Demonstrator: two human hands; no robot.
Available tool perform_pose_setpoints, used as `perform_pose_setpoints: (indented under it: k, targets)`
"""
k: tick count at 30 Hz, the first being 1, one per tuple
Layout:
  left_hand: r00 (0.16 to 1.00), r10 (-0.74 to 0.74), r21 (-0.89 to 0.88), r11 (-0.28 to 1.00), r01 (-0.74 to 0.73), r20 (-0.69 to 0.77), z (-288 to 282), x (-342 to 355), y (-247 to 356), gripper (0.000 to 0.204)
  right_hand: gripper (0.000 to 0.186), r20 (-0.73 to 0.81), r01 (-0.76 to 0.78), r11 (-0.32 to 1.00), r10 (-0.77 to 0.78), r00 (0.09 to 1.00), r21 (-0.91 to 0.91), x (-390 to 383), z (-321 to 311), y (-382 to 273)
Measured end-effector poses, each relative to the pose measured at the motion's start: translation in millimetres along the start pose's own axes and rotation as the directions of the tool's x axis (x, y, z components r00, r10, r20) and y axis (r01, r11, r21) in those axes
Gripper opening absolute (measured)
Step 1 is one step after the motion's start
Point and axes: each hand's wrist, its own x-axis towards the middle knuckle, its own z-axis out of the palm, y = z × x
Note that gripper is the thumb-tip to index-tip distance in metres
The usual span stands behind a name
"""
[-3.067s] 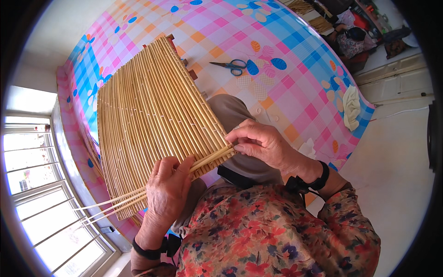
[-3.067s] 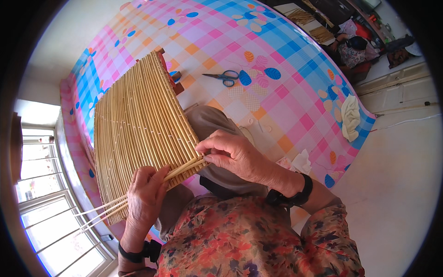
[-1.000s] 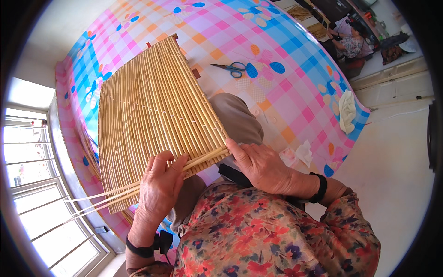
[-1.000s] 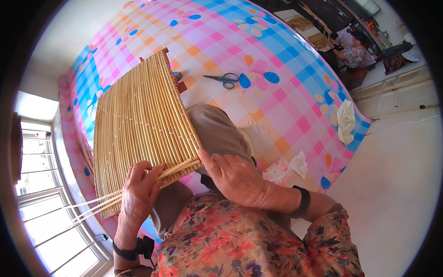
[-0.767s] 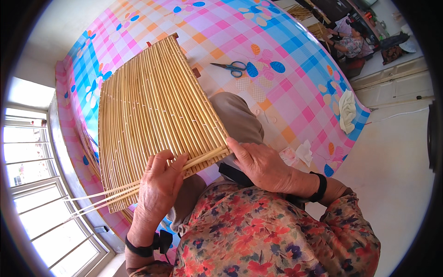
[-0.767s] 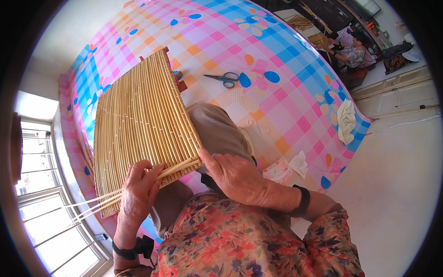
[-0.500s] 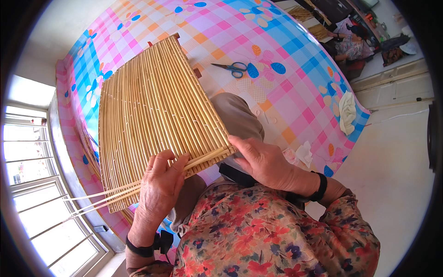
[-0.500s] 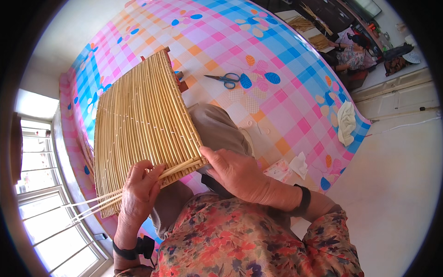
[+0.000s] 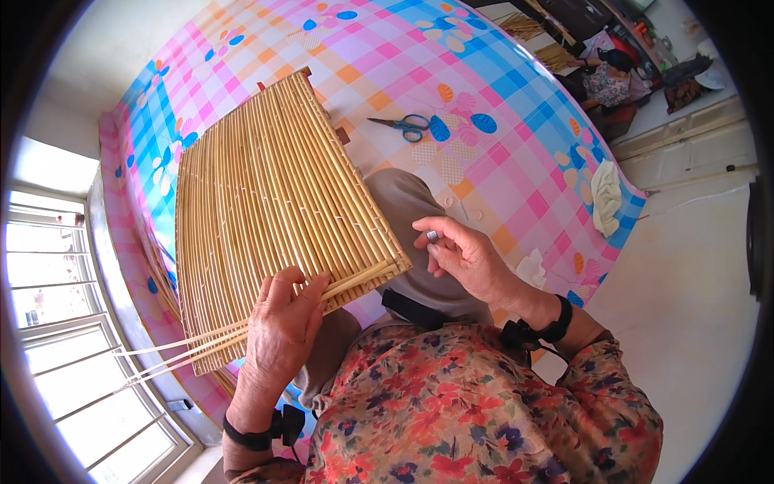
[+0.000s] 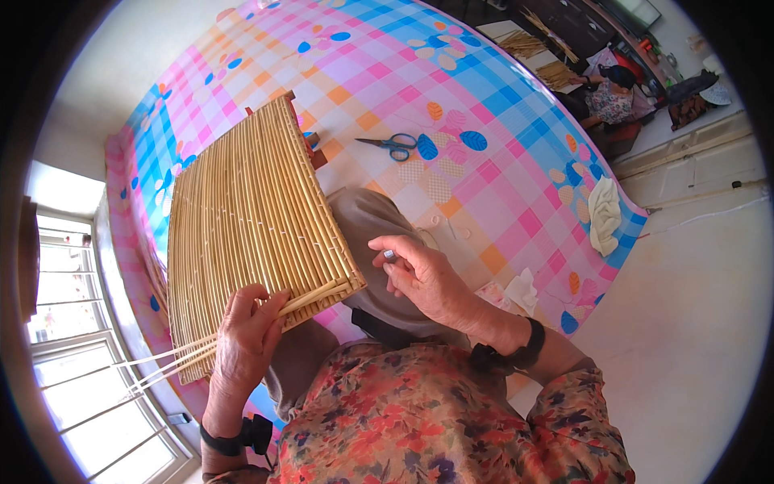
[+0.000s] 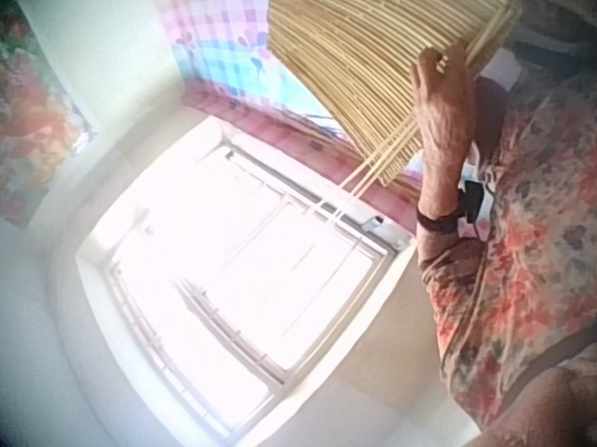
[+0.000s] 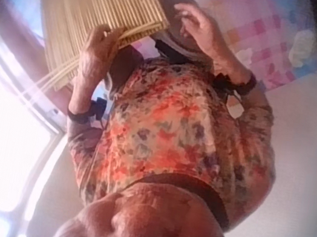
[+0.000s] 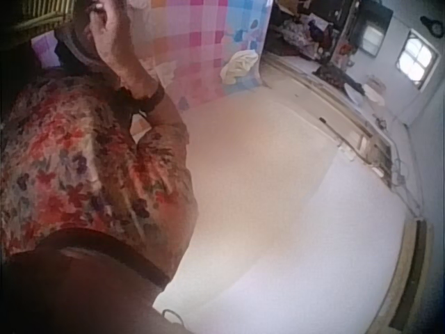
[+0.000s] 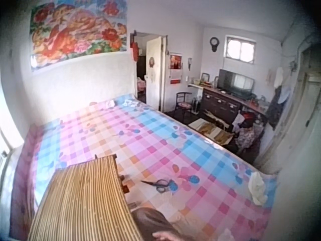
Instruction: The person weaves together thin bamboo sticks by threading a white string through and around them while holding the sticks against a wooden frame.
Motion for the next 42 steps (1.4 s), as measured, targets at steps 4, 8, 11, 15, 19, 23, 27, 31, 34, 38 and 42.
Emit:
perform_pose_setpoints:
  k: [4, 8, 11, 15, 19, 23, 27, 31, 34, 38, 42]
  targets:
    - [1.000, 0.000, -0.001, 1.000, 0.000, 0.004, 0, -1, 0, 0.040, 0.033, -0.044, 0.347, 0.908, -0.367, 0.929, -0.236, 4, 6, 1]
    - [1.000, -0.016, -0.010, 1.000, 0.016, 0.015, 0, -2, 0, 0.039, 0.031, 0.066, 0.590, 0.666, -0.636, 0.769, -0.457, 13, 13, -18]
    - [1.000, -0.016, -0.009, 1.000, 0.017, 0.013, 0, -1, 1, 0.039, 0.026, 0.212, 0.705, 0.472, -0.731, 0.649, -0.530, 21, 21, -25]
    - [0.999, -0.041, -0.037, 0.998, 0.041, -0.019, 1, 0, 5, 0.039, 0.023, 0.328, 0.743, 0.409, -0.709, 0.624, -0.530, 28, 22, -21]
    - [0.999, -0.015, -0.017, 1.000, 0.015, -0.028, 2, 1, 4, 0.038, 0.019, 0.291, 0.722, 0.376, -0.733, 0.615, -0.580, 27, 23, -21]
    - [1.000, 0.006, 0.003, 1.000, -0.006, -0.026, 2, 1, 3, 0.039, 0.016, 0.295, 0.705, 0.358, -0.724, 0.624, -0.612, 28, 24, -19]
    - [0.998, 0.011, -0.023, 1.000, -0.012, -0.055, 3, 2, 3, 0.037, 0.017, 0.280, 0.695, 0.367, -0.723, 0.631, -0.618, 26, 24, -16]
    - [0.996, 0.024, -0.025, 0.999, -0.026, -0.083, 5, 3, 2, 0.033, 0.019, 0.248, 0.688, 0.399, -0.727, 0.640, -0.607, 26, 26, -11]
    - [0.994, 0.033, -0.002, 0.999, -0.034, -0.107, 9, 1, 2, 0.032, 0.022, 0.245, 0.689, 0.407, -0.726, 0.643, -0.600, 27, 24, -7]
    - [0.989, 0.060, 0.048, 0.997, -0.054, -0.133, 11, 0, 3, 0.032, 0.030, 0.260, 0.684, 0.556, -0.653, 0.711, -0.472, 25, 13, -5]
    - [0.985, 0.087, 0.076, 0.994, -0.076, -0.148, 11, 0, 4, 0.033, 0.035, 0.209, 0.637, 0.629, -0.619, 0.757, -0.446, 18, 10, 2]
